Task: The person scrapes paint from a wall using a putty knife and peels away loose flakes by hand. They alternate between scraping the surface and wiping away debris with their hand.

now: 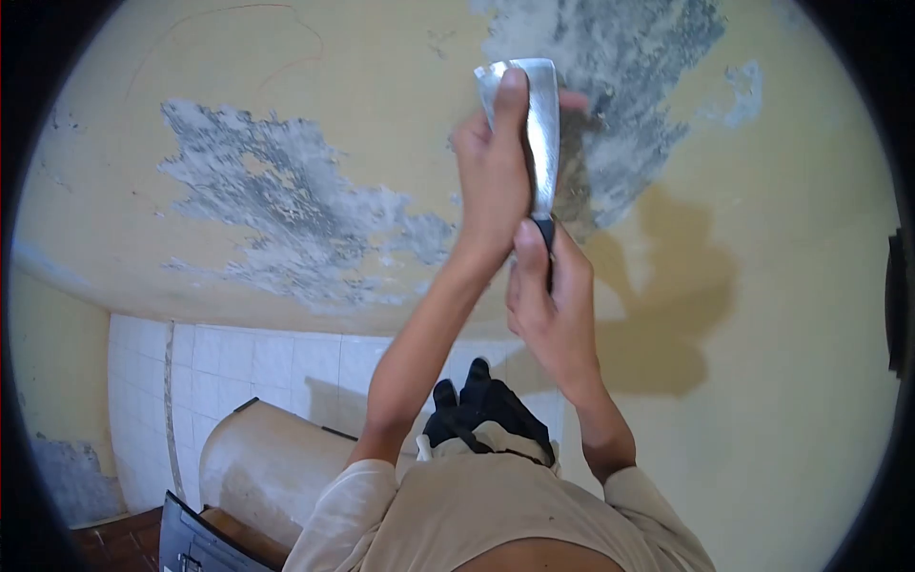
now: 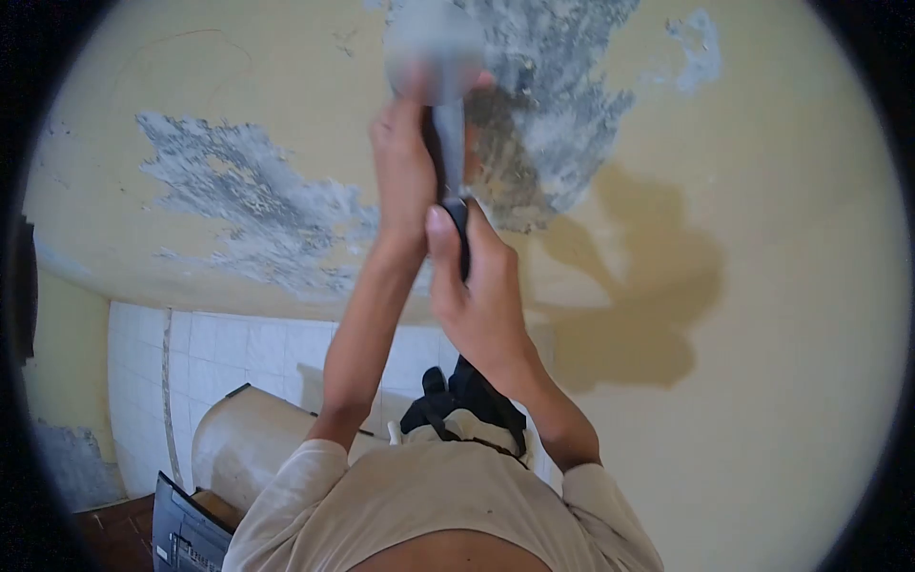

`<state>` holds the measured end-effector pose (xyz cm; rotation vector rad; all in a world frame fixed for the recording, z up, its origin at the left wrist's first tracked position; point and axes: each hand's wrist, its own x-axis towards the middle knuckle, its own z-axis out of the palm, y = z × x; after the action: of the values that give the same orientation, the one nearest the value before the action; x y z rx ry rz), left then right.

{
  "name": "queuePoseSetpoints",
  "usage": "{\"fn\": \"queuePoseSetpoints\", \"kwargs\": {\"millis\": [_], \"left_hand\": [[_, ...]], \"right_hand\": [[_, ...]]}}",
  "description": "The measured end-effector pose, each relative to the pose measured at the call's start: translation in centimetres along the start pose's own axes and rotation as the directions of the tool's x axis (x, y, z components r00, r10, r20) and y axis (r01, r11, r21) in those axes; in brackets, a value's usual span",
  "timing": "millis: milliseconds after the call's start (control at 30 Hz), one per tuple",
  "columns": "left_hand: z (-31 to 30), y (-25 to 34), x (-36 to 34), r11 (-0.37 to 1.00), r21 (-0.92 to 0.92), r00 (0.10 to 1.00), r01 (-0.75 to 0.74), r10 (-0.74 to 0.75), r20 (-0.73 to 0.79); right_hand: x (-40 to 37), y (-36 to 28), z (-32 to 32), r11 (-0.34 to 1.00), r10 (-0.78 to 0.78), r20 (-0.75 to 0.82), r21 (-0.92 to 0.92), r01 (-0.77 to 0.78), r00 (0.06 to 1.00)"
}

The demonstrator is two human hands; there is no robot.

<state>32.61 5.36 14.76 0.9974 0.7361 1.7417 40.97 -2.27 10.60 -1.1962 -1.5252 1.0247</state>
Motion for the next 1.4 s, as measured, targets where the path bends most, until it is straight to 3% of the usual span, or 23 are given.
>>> {"fn": "queuePoseSetpoints", "kwargs": {"millis": [67, 167, 300, 433, 533, 567, 733, 767, 800, 833, 867, 900, 933, 967, 1000, 1067, 1100, 1133, 1167, 1200, 1267, 1333, 1400], "left_hand": [[-0.2, -0.8, -0.6, 1.0, -0.02, 0.999, 0.003, -0.002, 0.047], [-0.4, -4.4, -1.2, 0.996, -0.04, 0.996, 0.083, -0.084, -0.022], [0.5, -0.4, -0.4, 0.994, -0.09, 0.998, 0.064, -0.064, -0.001], [0.9, -2.0, -0.7, 0.995, -0.079, 0.997, 0.066, -0.069, -0.034], [0.6, 1.2, 0.4, 1.0, -0.026, 0.997, 0.014, -0.015, -0.076], [0.3, 1.2, 0.0, 0.999, -0.024, 0.997, 0.04, -0.041, -0.068], [-0.7, -3.6, -1.7, 0.998, 0.036, 0.983, 0.043, -0.035, -0.179], [-1.5, -4.1, -1.7, 0.981, 0.183, 0.972, -0.058, 0.097, -0.214], [-1.8, -4.0, -1.5, 0.929, 0.333, 0.943, -0.163, 0.245, -0.224], [-1.5, -3.4, -1.9, 0.835, 0.465, 0.856, -0.296, 0.447, -0.258], [-2.1, -3.3, -1.5, 0.823, 0.475, 0.85, -0.312, 0.465, -0.247], [-3.4, -3.5, -1.1, 0.352, 0.747, 0.625, -0.564, 0.773, 0.108], [-4.5, -3.4, -0.7, -0.241, 0.743, 0.324, -0.625, 0.786, 0.527], [-5.0, -3.0, 0.1, -0.506, 0.56, 0.272, -0.656, 0.534, 0.801], [-6.3, -2.2, 1.2, -0.509, 0.564, 0.281, -0.65, 0.528, 0.801], [-9.0, -0.1, 3.2, -0.618, 0.751, 0.537, -0.233, 0.562, 0.629], [-9.5, 0.7, 2.9, -0.633, 0.743, 0.525, -0.22, 0.565, 0.637], [-9.9, 1.4, 2.4, -0.231, 0.956, 0.557, -0.183, 0.777, 0.295], [-10.3, 1.6, 1.8, 0.225, 0.964, 0.579, -0.14, 0.809, -0.105], [-10.5, 0.8, 1.2, 0.212, 0.968, 0.575, -0.136, 0.812, -0.097], [-9.9, -1.3, 0.9, -0.101, 0.924, 0.608, -0.369, 0.726, 0.322], [-7.6, -2.6, 0.9, -0.428, 0.671, 0.494, -0.606, 0.458, 0.739], [-6.1, -2.4, 2.1, -0.534, 0.636, 0.472, -0.557, 0.426, 0.772]], "right_hand": [[-0.3, 0.0, -0.4, 0.997, -0.079, 0.002, 0.007, 0.079, 0.997], [-1.1, 1.7, -1.3, 0.998, 0.055, 0.005, 0.014, -0.055, 0.998], [0.0, -1.1, -1.4, 0.998, 0.059, 0.057, -0.033, -0.058, 0.997], [-0.1, 0.1, -2.0, 0.995, -0.066, 0.039, -0.069, 0.068, 0.997], [1.2, -2.1, -1.1, 0.973, -0.201, 0.039, -0.108, 0.204, 0.979], [0.8, -2.6, -1.4, 0.982, -0.156, 0.071, -0.098, 0.163, 0.985], [-0.3, 1.7, -2.8, 0.967, -0.171, 0.054, -0.181, 0.178, 0.984], [-0.2, 1.8, -3.3, 0.985, -0.129, 0.066, -0.105, 0.135, 0.989], [0.1, 1.9, -3.7, 0.994, -0.102, 0.082, -0.023, 0.104, 0.991], [0.1, 3.1, -4.4, 0.974, -0.221, -0.024, 0.035, 0.222, 0.975], [-0.4, 3.6, -5.8, 0.97, -0.236, -0.025, 0.05, 0.237, 0.971], [-1.2, 4.0, -7.4, 0.981, -0.154, -0.063, 0.111, 0.16, 0.986], [-2.0, 4.5, -8.8, 0.982, -0.063, -0.092, 0.173, 0.079, 0.994], [-2.7, 5.5, -9.9, 0.975, -0.011, -0.092, 0.219, 0.031, 0.996], [-3.7, 6.8, -10.9, 0.965, 0.049, -0.085, 0.26, -0.026, 0.995], [-6.2, 9.6, -12.8, 0.977, 0.099, -0.108, 0.199, -0.076, 0.989], [-7.7, 11.0, -13.7, 0.971, 0.168, -0.135, 0.195, -0.14, 0.977], [-9.1, 12.4, -14.2, 0.959, 0.236, -0.165, 0.202, -0.201, 0.958], [-10.1, 13.7, -14.6, 0.934, 0.313, -0.184, 0.238, -0.266, 0.932], [-11.2, 14.8, -15.0, 0.902, 0.396, -0.194, 0.265, -0.341, 0.897], [-12.1, 16.8, -15.2, 0.9, 0.4, -0.178, 0.264, -0.348, 0.899], [-12.3, 16.9, -15.0, 0.893, 0.415, -0.169, 0.261, -0.366, 0.894], [-10.9, 15.6, -14.5, 0.906, 0.355, -0.108, 0.286, -0.313, 0.928]]}}
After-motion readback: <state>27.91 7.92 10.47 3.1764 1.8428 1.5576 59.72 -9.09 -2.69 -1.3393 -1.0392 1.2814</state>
